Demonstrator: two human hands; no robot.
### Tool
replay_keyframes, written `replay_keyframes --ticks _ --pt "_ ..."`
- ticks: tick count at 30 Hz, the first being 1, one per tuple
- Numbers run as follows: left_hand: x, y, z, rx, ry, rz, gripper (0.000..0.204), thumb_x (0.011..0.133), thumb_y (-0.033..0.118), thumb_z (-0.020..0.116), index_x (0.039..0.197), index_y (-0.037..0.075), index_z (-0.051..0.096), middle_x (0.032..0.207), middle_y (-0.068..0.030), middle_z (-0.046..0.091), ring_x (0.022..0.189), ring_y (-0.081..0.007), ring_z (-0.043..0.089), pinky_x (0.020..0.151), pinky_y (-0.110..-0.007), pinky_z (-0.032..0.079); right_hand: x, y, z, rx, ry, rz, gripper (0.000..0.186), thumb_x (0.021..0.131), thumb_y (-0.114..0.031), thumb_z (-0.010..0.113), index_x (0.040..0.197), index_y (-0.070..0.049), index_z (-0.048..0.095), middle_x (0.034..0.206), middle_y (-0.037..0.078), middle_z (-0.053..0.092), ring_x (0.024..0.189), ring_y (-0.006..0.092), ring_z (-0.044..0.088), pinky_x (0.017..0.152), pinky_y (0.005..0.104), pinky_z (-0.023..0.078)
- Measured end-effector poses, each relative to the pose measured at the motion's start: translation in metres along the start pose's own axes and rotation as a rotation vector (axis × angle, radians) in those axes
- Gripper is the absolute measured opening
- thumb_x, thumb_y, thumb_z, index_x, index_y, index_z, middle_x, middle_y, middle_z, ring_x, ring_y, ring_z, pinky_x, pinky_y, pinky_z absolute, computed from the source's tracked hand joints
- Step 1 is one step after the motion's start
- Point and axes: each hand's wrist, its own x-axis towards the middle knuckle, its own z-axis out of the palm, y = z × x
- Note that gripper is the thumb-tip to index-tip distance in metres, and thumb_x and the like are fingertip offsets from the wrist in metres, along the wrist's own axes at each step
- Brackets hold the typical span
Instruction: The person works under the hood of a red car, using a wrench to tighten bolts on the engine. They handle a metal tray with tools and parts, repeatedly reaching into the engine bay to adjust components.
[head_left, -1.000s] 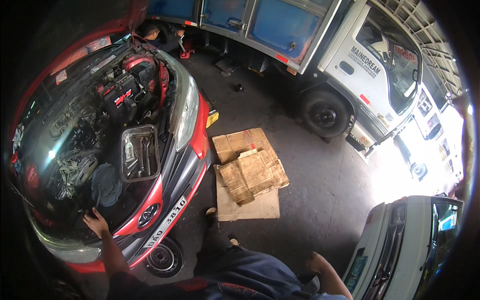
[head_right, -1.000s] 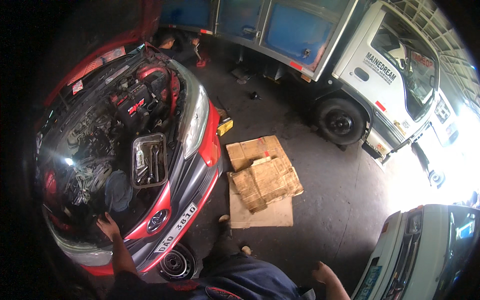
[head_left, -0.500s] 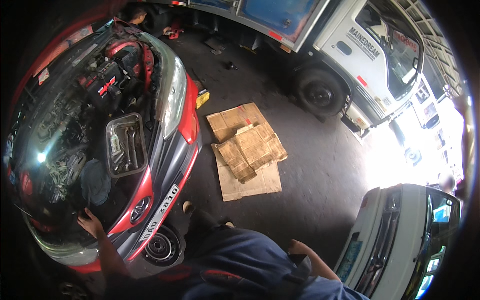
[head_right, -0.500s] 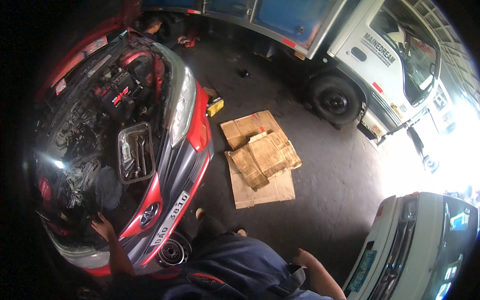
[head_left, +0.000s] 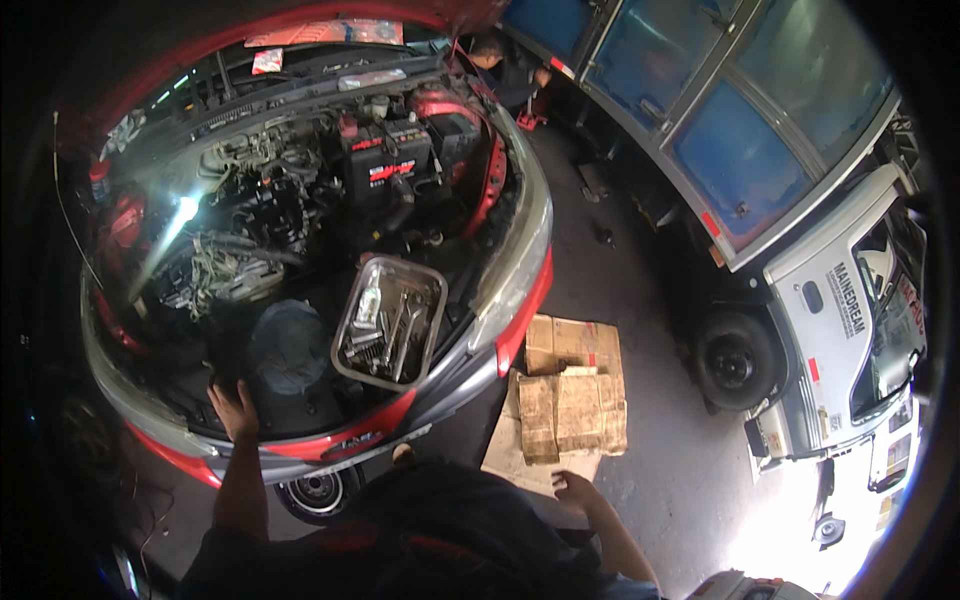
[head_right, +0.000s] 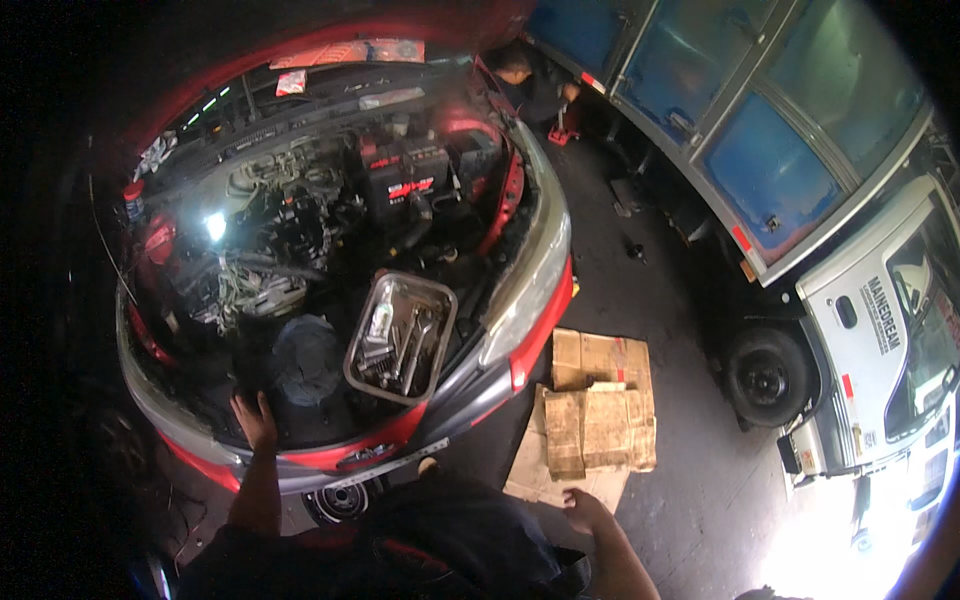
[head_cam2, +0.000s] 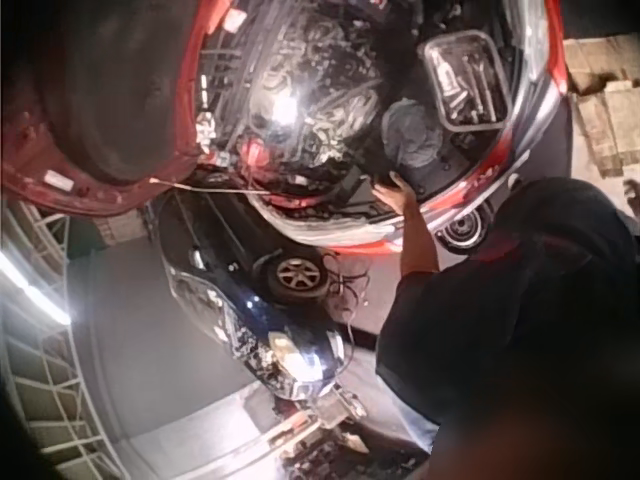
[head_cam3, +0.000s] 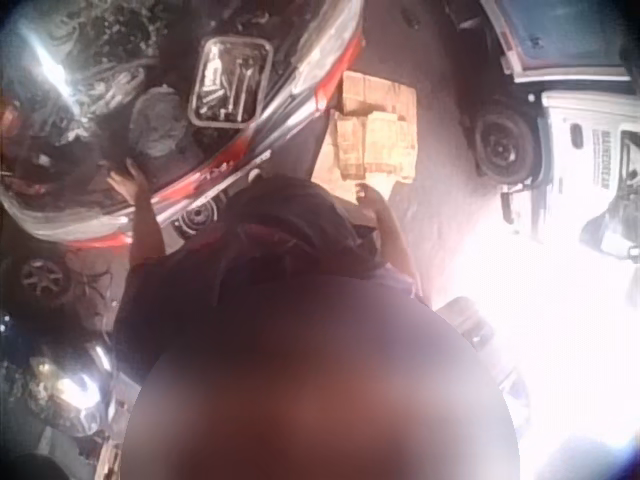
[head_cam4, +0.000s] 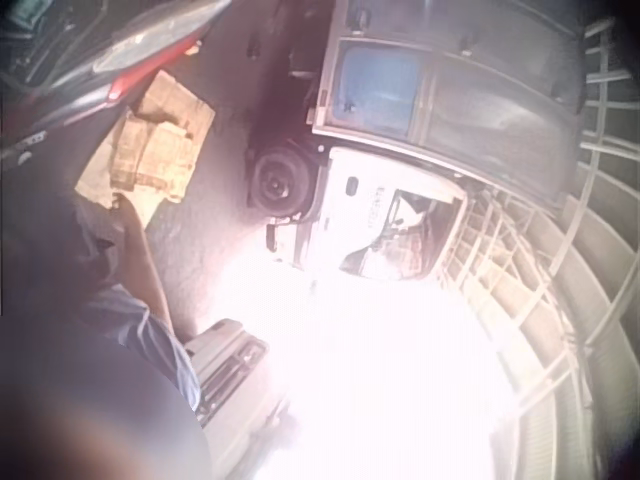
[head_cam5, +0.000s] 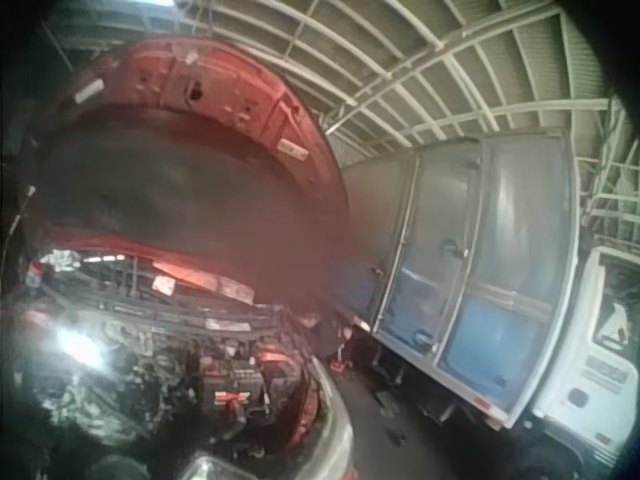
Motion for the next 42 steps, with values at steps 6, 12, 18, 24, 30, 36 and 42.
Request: replay_keyframes --ticks 6,12,18,24,30,36,42 --pt "-0.001 0.014 -0.009 -0.237 0.012 0.088 0.05 0.096 0.031 0.053 0.128 -0.006 0.043 0.127 -0.0278 0.044 0.12 -0.0438 0.044 0.103 -0.048 0.034 0.004 -0.018 -0.01 -0.29 -0.916 0.131 0.025 0.085 -0.023 0.058 0.107 -0.016 0.067 0.1 0.002 0.071 0.089 0.0176 0.066 0.076 0.0351 0.053" --pt "0.001 0.001 -0.004 -0.101 0.112 0.054 0.051 0.097 0.035 0.051 0.127 -0.006 0.044 0.126 -0.0271 0.046 0.12 -0.0429 0.043 0.102 -0.051 0.033 0.103 -0.021 -0.04 -0.668 -0.554 -0.023 0.029 0.079 -0.021 0.061 0.103 -0.007 0.069 0.097 0.01 0.071 0.086 0.0319 0.066 0.073 0.0431 0.052" --pt "-0.007 0.057 0.009 -0.094 0.281 -0.025 0.048 0.099 0.032 0.049 0.128 -0.006 0.045 0.129 -0.0261 0.046 0.12 -0.04 0.045 0.102 -0.048 0.036 0.182 -0.105 -0.126 -0.363 -0.076 -0.371 0.036 0.084 -0.011 0.054 0.12 -0.01 0.06 0.091 0.015 0.067 0.078 0.022 0.062 0.063 0.0368 0.049" --pt "-0.021 0.196 0.049 -0.291 0.07 -0.033 0.044 0.099 0.028 0.05 0.128 -0.004 0.044 0.126 -0.0227 0.048 0.119 -0.0359 0.045 0.102 -0.043 0.035 0.189 -0.196 -0.191 -0.294 -0.332 -0.546 0.05 0.084 -0.015 0.06 0.132 -0.008 0.051 0.1 0.016 0.065 0.094 0.0295 0.063 0.082 0.0395 0.05" --pt "-0.045 0.247 0.08 -0.289 0.04 -0.224 0.045 0.098 0.03 0.053 0.128 -0.002 0.047 0.123 -0.0209 0.051 0.116 -0.0317 0.048 0.102 -0.04 0.035 0.24 -0.275 -0.229 -0.229 -0.19 -1.096 0.042 0.088 -0.016 0.056 0.127 -0.004 0.051 0.103 0.019 0.062 0.097 0.0362 0.061 0.085 0.0443 0.049" --pt "-0.094 0.243 0.098 -0.252 0.104 -0.577 0.055 0.098 0.038 0.053 0.134 -0.003 0.043 0.127 -0.0211 0.05 0.113 -0.0313 0.05 0.098 -0.039 0.038 0.286 -0.371 -0.238 -0.105 0.048 -1.272 0.032 0.088 -0.016 0.056 0.12 -0.011 0.055 0.094 0.015 0.066 0.082 0.0341 0.066 0.071 0.0428 0.054" --pt "-0.12 0.264 0.089 -0.632 0.055 -0.705 0.062 0.099 0.043 0.049 0.142 0.001 0.031 0.134 -0.0162 0.042 0.111 -0.0268 0.049 0.092 -0.036 0.043 0.312 -0.391 -0.216 -0.238 0.303 -1.375 0.027 0.088 -0.019 0.056 0.114 -0.01 0.057 0.092 0.013 0.065 0.085 0.0321 0.065 0.073 0.0421 0.055"
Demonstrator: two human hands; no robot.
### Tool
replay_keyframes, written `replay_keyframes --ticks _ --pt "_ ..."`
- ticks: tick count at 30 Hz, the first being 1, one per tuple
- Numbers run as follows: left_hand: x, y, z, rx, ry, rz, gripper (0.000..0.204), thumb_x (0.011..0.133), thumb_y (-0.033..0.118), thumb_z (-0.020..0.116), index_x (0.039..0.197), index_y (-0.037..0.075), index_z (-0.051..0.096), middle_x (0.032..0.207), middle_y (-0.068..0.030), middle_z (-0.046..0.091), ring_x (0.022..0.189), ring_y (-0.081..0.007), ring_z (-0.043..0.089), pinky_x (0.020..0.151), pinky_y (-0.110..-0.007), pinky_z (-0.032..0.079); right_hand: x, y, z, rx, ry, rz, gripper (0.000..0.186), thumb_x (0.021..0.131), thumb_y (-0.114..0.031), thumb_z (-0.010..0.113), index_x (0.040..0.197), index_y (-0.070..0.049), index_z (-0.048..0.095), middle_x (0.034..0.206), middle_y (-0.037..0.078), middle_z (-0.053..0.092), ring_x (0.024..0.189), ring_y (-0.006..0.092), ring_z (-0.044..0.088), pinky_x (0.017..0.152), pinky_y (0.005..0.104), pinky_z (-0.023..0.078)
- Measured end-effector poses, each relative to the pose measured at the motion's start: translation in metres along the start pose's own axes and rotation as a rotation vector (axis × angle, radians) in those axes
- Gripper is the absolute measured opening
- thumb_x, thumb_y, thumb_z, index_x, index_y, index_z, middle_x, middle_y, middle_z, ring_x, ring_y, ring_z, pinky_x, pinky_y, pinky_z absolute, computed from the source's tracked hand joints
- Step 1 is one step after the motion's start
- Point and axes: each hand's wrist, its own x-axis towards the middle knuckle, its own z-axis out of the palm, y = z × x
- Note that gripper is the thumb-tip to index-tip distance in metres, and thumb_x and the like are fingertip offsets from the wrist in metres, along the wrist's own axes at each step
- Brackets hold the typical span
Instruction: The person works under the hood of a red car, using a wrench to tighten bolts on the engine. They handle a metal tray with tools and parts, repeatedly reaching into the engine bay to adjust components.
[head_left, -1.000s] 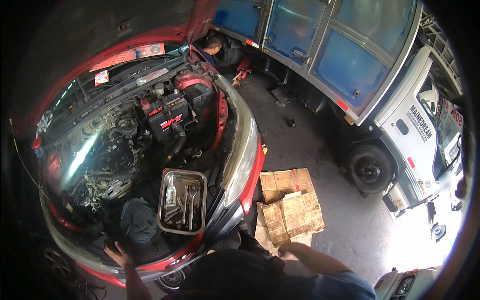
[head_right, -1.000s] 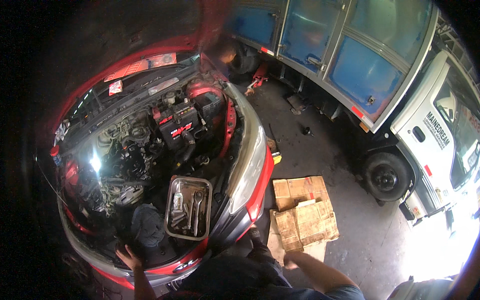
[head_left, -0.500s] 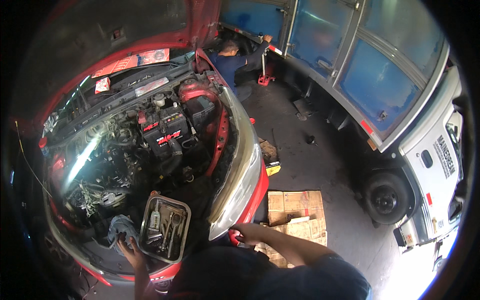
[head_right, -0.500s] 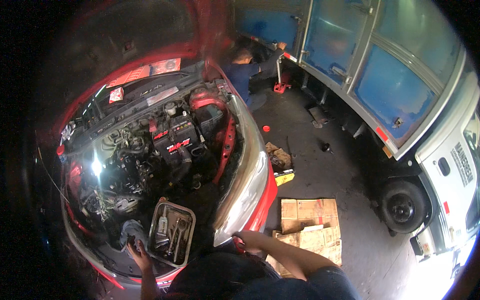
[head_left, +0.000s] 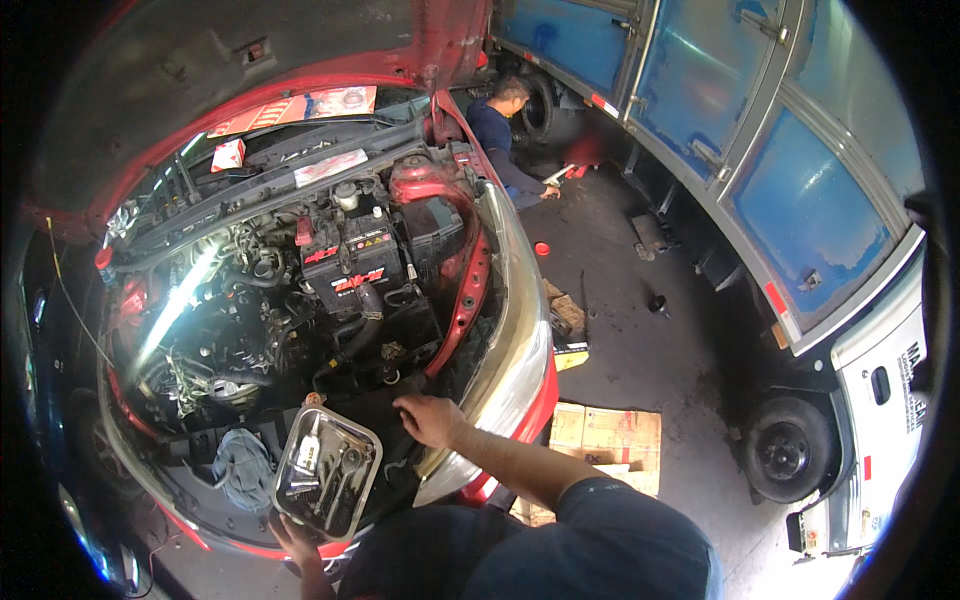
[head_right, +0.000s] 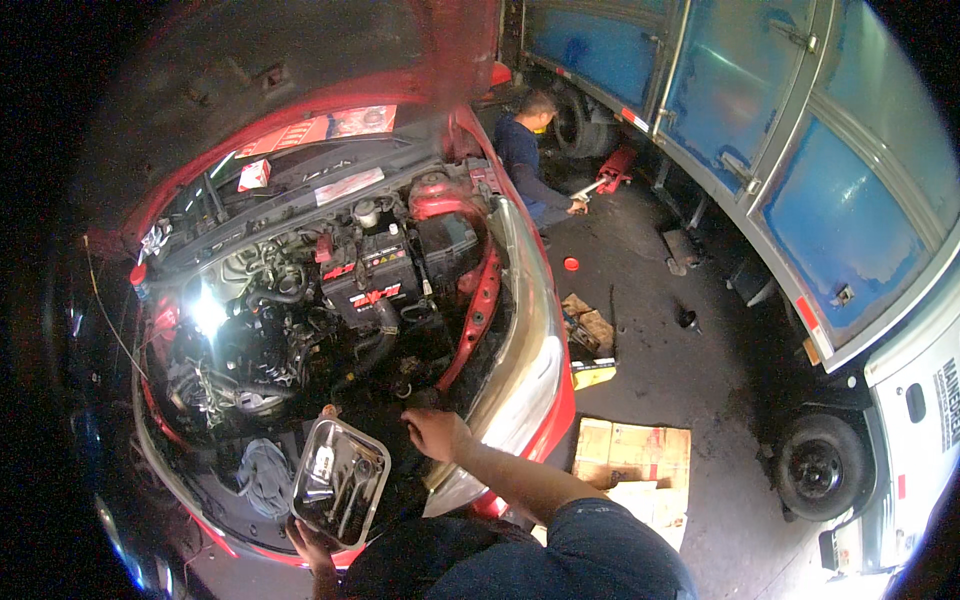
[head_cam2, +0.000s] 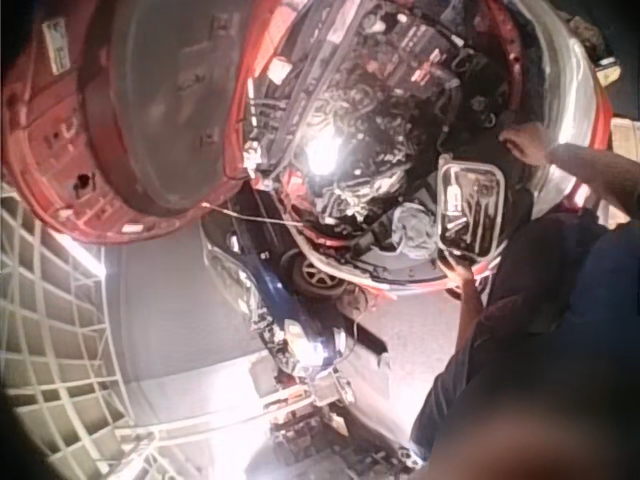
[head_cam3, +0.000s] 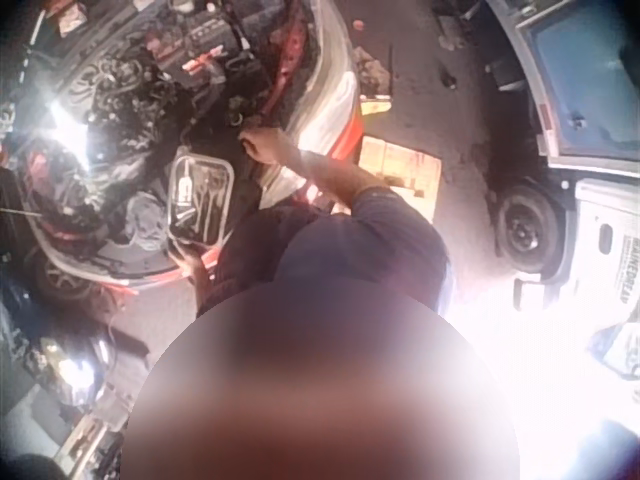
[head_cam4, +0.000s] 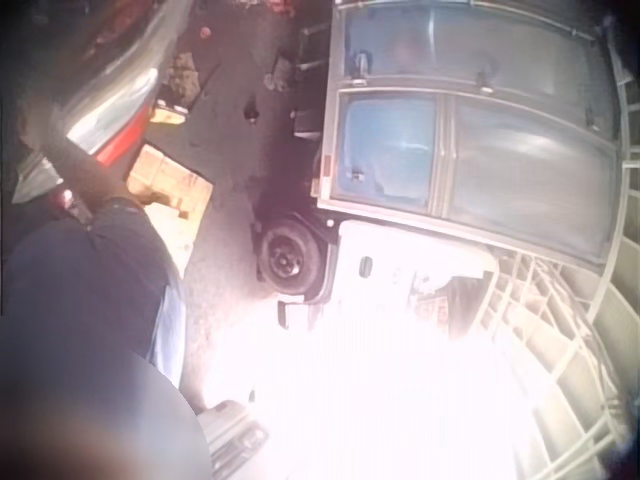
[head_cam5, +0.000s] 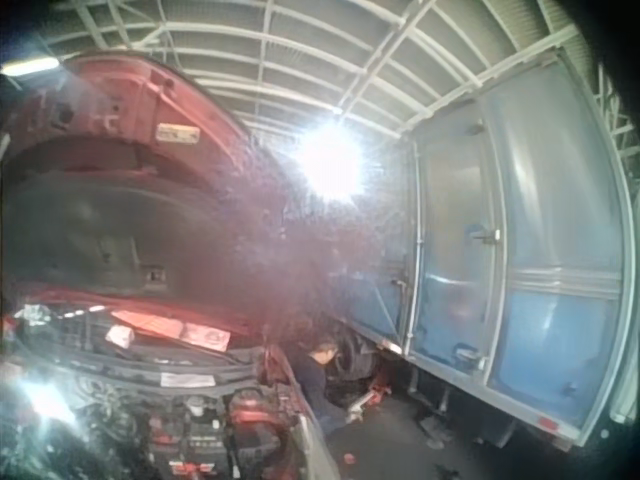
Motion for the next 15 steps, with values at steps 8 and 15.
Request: replay_keyframes --ticks 8,15 --pt "0.024 0.0 0.002 0.039 -0.105 -0.04 0.048 0.099 0.043 0.045 0.113 -0.003 0.051 0.108 -0.0174 0.06 0.094 -0.0244 0.059 0.079 -0.036 0.047 -0.003 -0.003 0.001 -0.062 -0.059 0.094 0.024 0.088 -0.023 0.054 0.109 -0.011 0.058 0.092 0.015 0.066 0.085 0.0341 0.065 0.072 0.045 0.054" --pt "0.089 -0.039 -0.017 0.178 -0.355 -0.001 0.042 0.1 0.036 0.041 0.11 -0.003 0.052 0.094 -0.0183 0.063 0.08 -0.0259 0.061 0.073 -0.039 0.049 0.004 -0.009 0.007 -0.075 -0.01 0.304 0.022 0.085 -0.023 0.057 0.103 -0.011 0.059 0.088 0.017 0.067 0.084 0.0367 0.065 0.072 0.0471 0.053"
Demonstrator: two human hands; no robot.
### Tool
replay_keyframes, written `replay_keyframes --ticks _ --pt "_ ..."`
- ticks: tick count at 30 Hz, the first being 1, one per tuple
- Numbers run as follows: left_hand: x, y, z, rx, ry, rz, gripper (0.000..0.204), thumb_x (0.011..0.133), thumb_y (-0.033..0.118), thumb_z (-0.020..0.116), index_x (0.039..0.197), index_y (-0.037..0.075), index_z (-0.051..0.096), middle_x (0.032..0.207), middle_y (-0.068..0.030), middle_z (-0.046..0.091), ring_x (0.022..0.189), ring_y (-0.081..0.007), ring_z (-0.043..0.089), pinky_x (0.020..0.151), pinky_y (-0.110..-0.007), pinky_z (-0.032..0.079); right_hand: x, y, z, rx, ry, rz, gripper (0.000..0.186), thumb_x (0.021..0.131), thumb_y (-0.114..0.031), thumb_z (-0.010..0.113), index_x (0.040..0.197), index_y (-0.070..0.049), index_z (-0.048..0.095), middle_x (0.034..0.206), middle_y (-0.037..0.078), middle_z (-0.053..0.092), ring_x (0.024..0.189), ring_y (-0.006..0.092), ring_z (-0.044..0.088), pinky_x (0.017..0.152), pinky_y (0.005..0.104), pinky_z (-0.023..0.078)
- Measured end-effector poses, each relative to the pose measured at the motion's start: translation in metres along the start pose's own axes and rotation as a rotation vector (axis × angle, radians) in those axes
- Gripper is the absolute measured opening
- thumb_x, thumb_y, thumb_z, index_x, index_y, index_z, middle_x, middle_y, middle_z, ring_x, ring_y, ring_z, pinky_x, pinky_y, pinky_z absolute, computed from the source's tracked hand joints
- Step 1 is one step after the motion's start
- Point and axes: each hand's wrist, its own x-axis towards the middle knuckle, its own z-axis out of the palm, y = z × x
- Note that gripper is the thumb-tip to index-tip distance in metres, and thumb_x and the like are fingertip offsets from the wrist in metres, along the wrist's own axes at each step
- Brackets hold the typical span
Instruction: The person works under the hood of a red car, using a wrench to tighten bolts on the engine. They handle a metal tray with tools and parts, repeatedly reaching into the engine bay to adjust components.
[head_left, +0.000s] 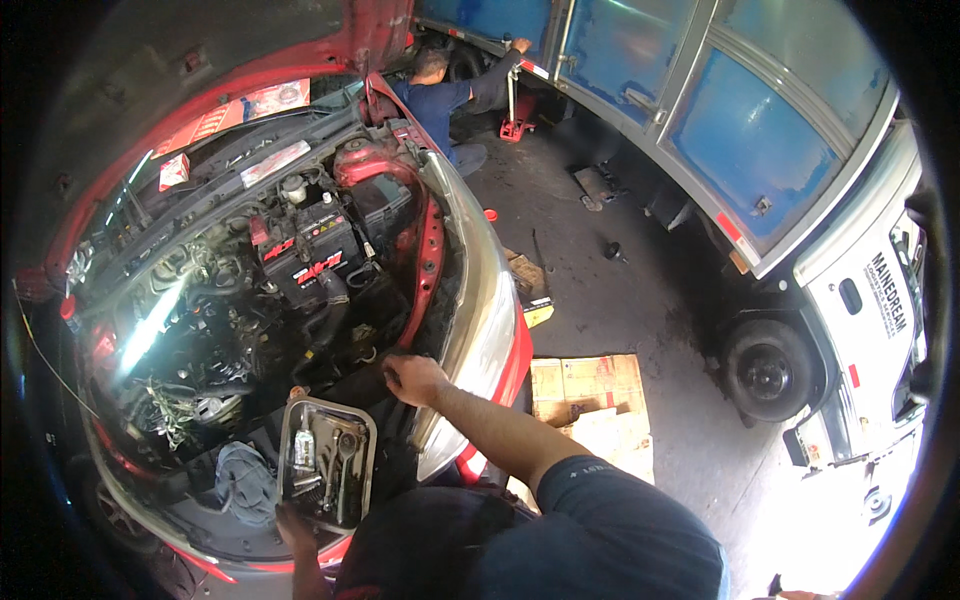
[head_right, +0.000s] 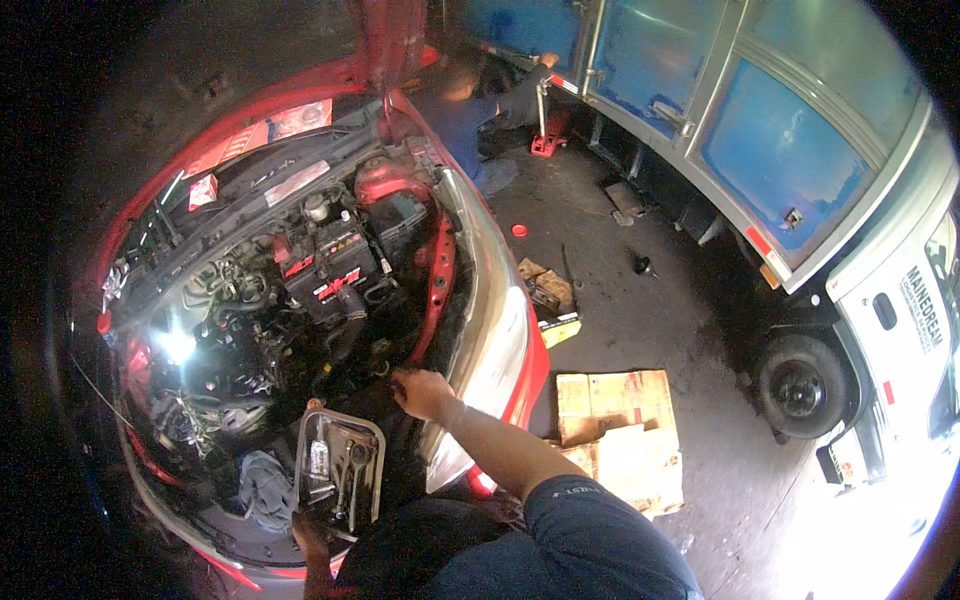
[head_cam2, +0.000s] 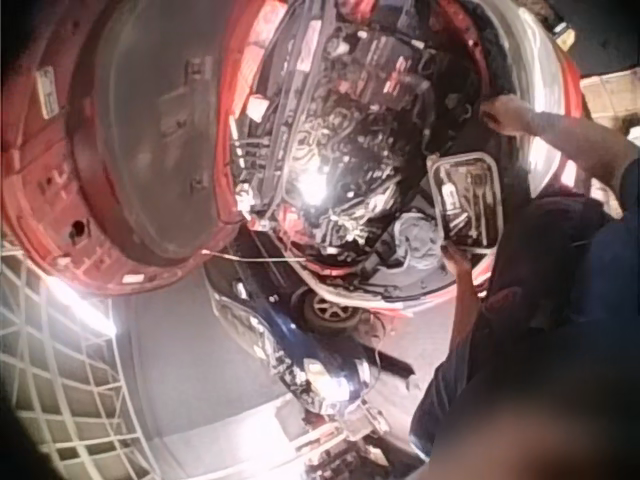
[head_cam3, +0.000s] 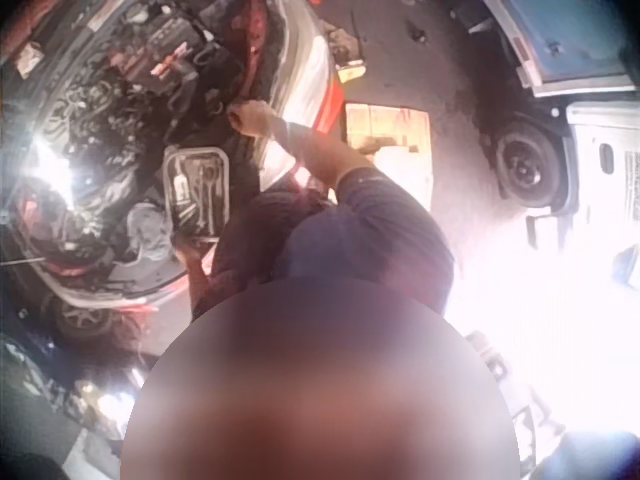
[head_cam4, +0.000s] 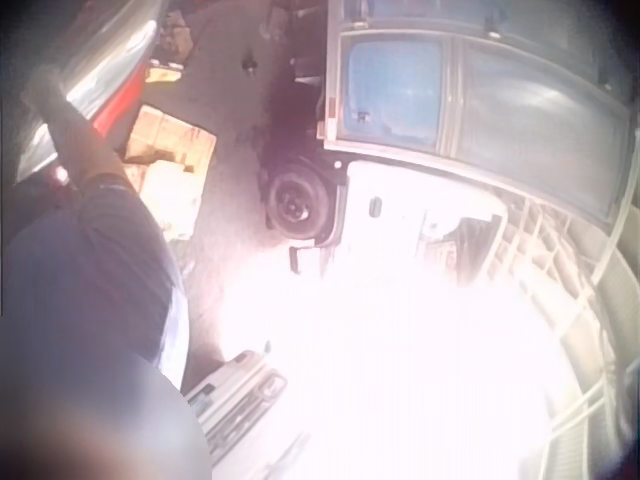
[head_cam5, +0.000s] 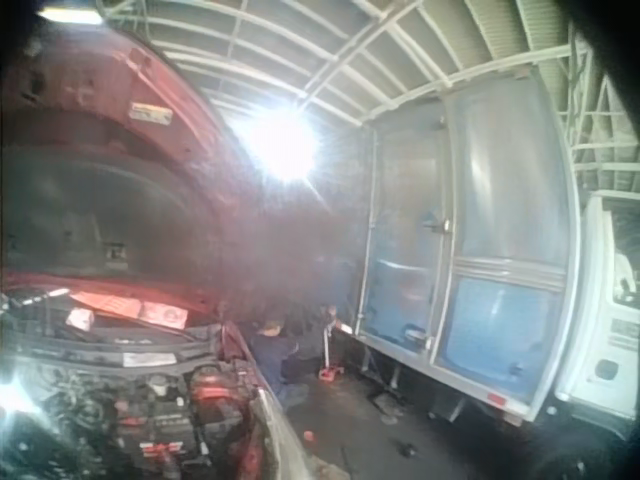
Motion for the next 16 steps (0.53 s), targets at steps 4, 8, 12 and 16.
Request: replay_keyframes --ticks 4,8,12,16 --pt "0.007 0.009 -0.012 -0.025 -0.137 -0.065 0.042 0.099 0.034 0.043 0.111 -0.004 0.054 0.091 -0.0181 0.063 0.066 -0.0204 0.059 0.064 -0.038 0.049 0.002 0.0 0.003 0.089 0.09 0.05 0.022 0.082 -0.024 0.058 0.099 -0.01 0.062 0.085 0.021 0.066 0.084 0.0403 0.064 0.075 0.05 0.052" --pt "0.027 0.019 -0.011 0.003 -0.167 0.072 0.038 0.098 0.031 0.045 0.109 -0.003 0.058 0.091 -0.0164 0.063 0.066 -0.0203 0.059 0.06 -0.035 0.047 0.002 -0.005 0.005 0.035 0.084 0.123 0.026 0.082 -0.027 0.058 0.103 -0.011 0.062 0.086 0.022 0.066 0.086 0.0417 0.064 0.076 0.0512 0.052" --pt "0.033 0.038 -0.022 -0.201 -0.212 -0.014 0.034 0.097 0.027 0.05 0.117 0.0 0.054 0.094 -0.012 0.063 0.071 -0.0198 0.062 0.057 -0.032 0.053 -0.001 -0.019 0.003 -0.108 0.08 0.15 0.03 0.084 -0.03 0.057 0.105 -0.01 0.062 0.089 0.021 0.068 0.087 0.0399 0.065 0.078 0.05 0.052" --pt "0.024 0.054 -0.039 -0.325 -0.293 -0.168 0.04 0.094 0.032 0.054 0.125 0.007 0.052 0.106 -0.015 0.063 0.085 -0.0286 0.064 0.087 -0.046 0.053 0.003 -0.034 -0.005 -0.213 -0.057 0.264 0.035 0.084 -0.033 0.058 0.11 -0.01 0.06 0.096 0.021 0.068 0.091 0.0348 0.067 0.081 0.047 0.053"
